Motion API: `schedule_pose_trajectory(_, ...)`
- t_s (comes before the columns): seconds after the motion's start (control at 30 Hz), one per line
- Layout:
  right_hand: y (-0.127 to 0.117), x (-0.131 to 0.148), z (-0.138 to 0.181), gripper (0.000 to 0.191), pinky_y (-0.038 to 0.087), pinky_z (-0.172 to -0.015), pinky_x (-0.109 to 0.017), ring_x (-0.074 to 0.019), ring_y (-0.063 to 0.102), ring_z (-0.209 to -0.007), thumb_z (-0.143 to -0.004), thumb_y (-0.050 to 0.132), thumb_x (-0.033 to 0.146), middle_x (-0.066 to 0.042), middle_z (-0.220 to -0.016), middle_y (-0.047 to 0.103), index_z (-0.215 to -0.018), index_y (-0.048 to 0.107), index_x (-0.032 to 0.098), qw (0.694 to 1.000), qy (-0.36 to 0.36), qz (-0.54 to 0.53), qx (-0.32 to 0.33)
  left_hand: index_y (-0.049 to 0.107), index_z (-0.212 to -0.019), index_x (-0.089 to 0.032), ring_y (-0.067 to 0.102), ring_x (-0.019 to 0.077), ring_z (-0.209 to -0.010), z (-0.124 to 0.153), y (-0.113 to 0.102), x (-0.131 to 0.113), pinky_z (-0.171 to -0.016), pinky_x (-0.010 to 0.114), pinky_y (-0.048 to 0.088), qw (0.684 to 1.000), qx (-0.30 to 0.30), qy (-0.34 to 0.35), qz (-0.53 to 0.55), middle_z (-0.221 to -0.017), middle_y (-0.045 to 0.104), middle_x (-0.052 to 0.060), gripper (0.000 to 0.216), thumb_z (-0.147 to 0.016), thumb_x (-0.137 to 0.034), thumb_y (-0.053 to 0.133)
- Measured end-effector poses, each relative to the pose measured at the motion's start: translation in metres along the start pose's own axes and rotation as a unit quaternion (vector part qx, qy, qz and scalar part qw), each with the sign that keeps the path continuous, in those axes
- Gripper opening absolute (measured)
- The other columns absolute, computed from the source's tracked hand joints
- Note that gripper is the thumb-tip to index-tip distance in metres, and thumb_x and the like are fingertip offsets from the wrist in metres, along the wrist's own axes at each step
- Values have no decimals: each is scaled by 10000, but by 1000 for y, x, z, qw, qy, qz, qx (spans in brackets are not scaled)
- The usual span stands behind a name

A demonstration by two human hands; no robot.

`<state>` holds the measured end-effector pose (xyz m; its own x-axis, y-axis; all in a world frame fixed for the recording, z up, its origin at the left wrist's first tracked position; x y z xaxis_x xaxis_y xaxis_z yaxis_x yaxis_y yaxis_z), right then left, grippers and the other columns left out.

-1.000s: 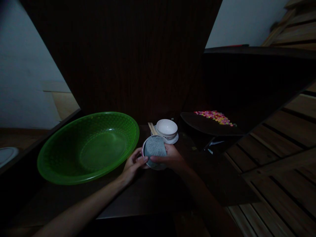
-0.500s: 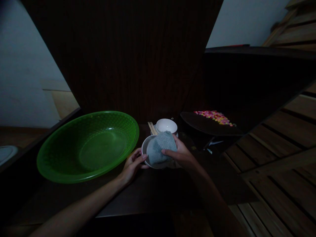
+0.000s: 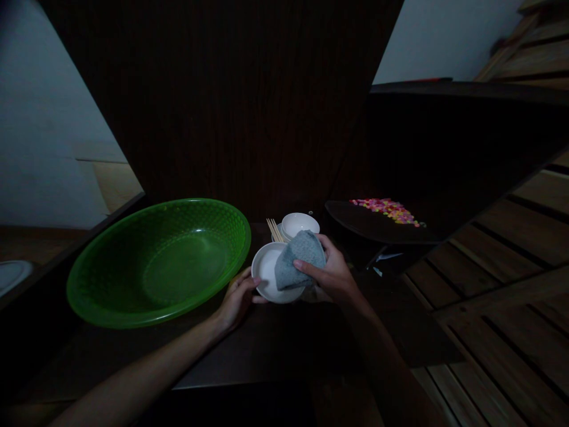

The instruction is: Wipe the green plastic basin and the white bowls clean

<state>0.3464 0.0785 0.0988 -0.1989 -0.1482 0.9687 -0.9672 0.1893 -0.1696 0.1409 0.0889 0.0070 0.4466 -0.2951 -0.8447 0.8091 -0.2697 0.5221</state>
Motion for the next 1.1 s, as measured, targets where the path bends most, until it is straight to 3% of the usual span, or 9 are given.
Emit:
schedule_pose_trajectory(0.17,-19,16,1,614,601,-727,-358,-241,691,-875,-595,885,424,-57,-996,710,-1109,614,224,991,-75,-6,-106,695,-1046,-155,617,240,-925,-1,-2,2,-670,329,589,1000,0,0,15,-1031,677,88,439,-640,-325,686)
schedule_pose_trajectory(0.33,-33,22,3,584,612,-771,-391,-248,704,-874,-589,893,407,-57,-1001,720,-1084,632,236,981,-95,-35,-166,705,-968,-151,611,215,-869,-2,-4,4,-627,283,562,999,-20,-2,41,-975,697,77,401,-583,-259,665)
schedule_pose_trajectory(0.6,-38,23,9,605,607,-829,-414,-249,709,-904,-592,899,409,-72,-1041,720,-1096,630,210,967,-113,-47,-223,693,-907,-152,548,145,-685,-2,-4,4,-519,203,446,998,-22,0,56,-783,659,26,392,-527,-207,617)
schedule_pose_trajectory(0.9,-41,21,10,638,583,-878,-469,-274,700,-939,-573,903,432,-91,-1068,711,-1096,621,201,961,-115,-27,-252,661,-1035,-187,611,217,-904,1,-5,5,-663,262,493,999,-34,8,35,-1003,700,42,515,-521,-192,629)
schedule_pose_trajectory(1.1,-44,26,14,634,590,-851,-472,-277,700,-909,-584,887,474,-101,-1042,712,-1092,621,203,955,-126,21,-267,669,-1026,-184,596,197,-873,1,-3,3,-646,252,486,998,-35,5,43,-1000,696,50,502,-525,-201,637)
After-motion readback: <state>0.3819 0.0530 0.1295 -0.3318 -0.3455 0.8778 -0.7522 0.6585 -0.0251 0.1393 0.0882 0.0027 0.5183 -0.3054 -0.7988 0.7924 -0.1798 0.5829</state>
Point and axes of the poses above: each hand's wrist, its own z-axis away from the middle knuckle, its own y-axis out of the palm, x = y × z, the point moved 5 cm from there along -z, towards the middle knuckle
